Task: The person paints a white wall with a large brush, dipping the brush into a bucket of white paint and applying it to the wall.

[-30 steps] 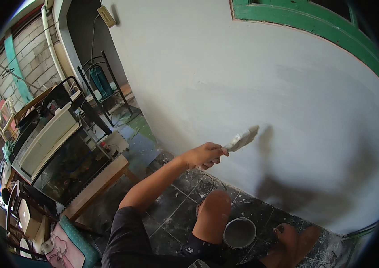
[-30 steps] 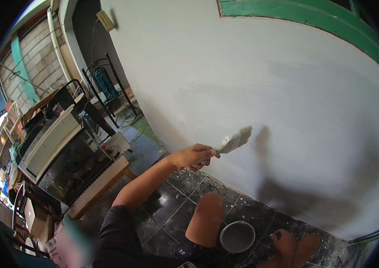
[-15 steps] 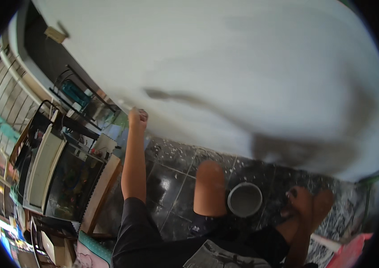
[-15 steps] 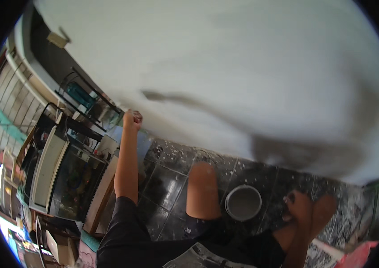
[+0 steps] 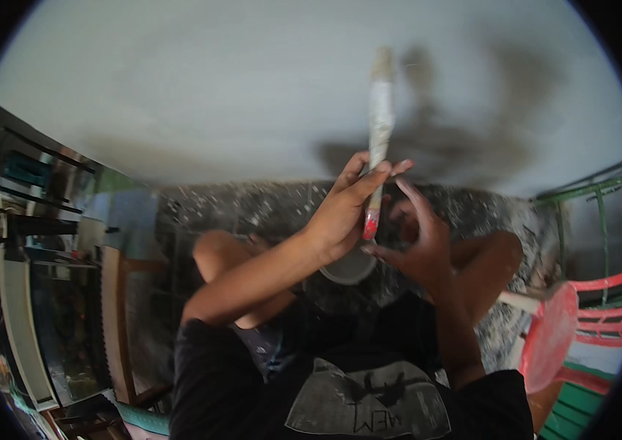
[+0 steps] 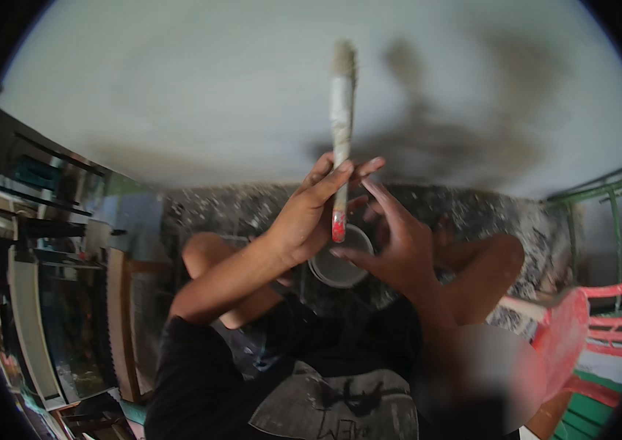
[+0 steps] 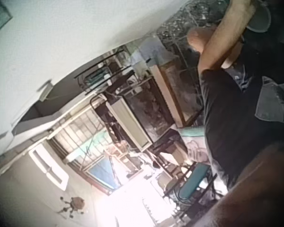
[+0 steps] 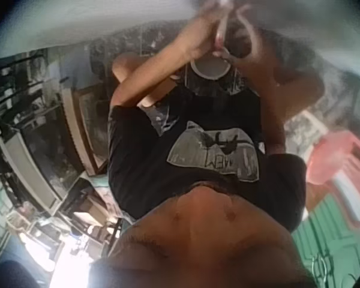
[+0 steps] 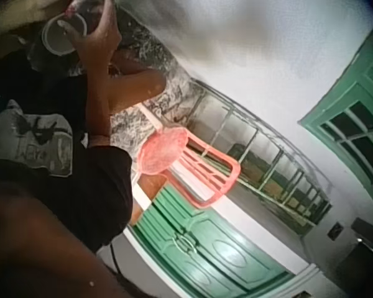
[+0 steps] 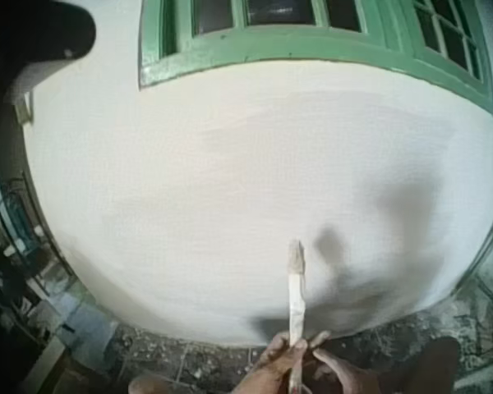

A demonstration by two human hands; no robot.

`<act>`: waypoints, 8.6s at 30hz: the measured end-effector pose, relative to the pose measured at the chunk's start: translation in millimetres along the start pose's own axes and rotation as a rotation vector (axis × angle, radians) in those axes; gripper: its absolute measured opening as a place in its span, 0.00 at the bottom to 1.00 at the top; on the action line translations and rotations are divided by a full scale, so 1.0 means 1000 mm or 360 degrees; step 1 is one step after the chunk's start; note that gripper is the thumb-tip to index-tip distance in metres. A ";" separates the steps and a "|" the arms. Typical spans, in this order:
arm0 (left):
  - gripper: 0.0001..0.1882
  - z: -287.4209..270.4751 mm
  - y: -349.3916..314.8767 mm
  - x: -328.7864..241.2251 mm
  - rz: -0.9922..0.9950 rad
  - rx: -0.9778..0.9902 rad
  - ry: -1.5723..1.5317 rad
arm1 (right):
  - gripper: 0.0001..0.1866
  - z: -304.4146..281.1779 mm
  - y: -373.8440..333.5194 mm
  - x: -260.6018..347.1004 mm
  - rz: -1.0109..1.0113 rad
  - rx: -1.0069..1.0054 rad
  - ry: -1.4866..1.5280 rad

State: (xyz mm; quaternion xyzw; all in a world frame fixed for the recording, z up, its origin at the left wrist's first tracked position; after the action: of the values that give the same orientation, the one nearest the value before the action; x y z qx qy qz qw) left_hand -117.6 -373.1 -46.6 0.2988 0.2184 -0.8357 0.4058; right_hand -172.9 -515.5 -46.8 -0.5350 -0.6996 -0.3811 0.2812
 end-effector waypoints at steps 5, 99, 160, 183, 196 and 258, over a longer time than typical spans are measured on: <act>0.13 -0.009 0.009 0.008 -0.0037 -0.0032 0.0049 | 0.38 0.034 -0.005 -0.021 -0.0257 -0.0266 -0.0110; 0.19 -0.140 -0.074 -0.097 0.0162 -0.0949 0.2067 | 0.17 0.067 -0.104 -0.204 0.1412 0.0362 0.0455; 0.07 -0.145 -0.028 -0.075 0.0282 -0.0967 0.1861 | 0.22 0.064 -0.156 -0.183 0.0861 0.0700 -0.0694; 0.34 -0.084 -0.064 0.289 -0.1211 -0.0907 -0.0053 | 0.31 0.099 -0.185 -0.181 0.0806 0.0619 -0.0681; 0.11 -0.155 -0.070 0.308 -0.0946 -0.1216 -0.0124 | 0.16 -0.007 -0.130 -0.127 0.0722 0.0308 -0.0284; 0.20 0.142 0.028 -0.268 -0.0039 -0.0268 0.2055 | 0.08 -0.116 -0.018 -0.071 0.0564 -0.0786 -0.0979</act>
State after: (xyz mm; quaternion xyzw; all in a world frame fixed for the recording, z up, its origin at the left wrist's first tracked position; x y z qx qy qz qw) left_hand -8.8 -328.6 234.0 0.7056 0.4865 -0.4725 0.2054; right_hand -172.6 -652.6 -44.3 -0.7868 -0.5360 -0.3056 -0.0157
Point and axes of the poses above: each hand's wrist, its own y-axis towards the middle knuckle, its own z-axis out of the palm, x = y × z, the point moved 3 cm from there along y, towards the middle knuckle, and after that the axes turned 3 degrees about -z, right-handed, at the moved point
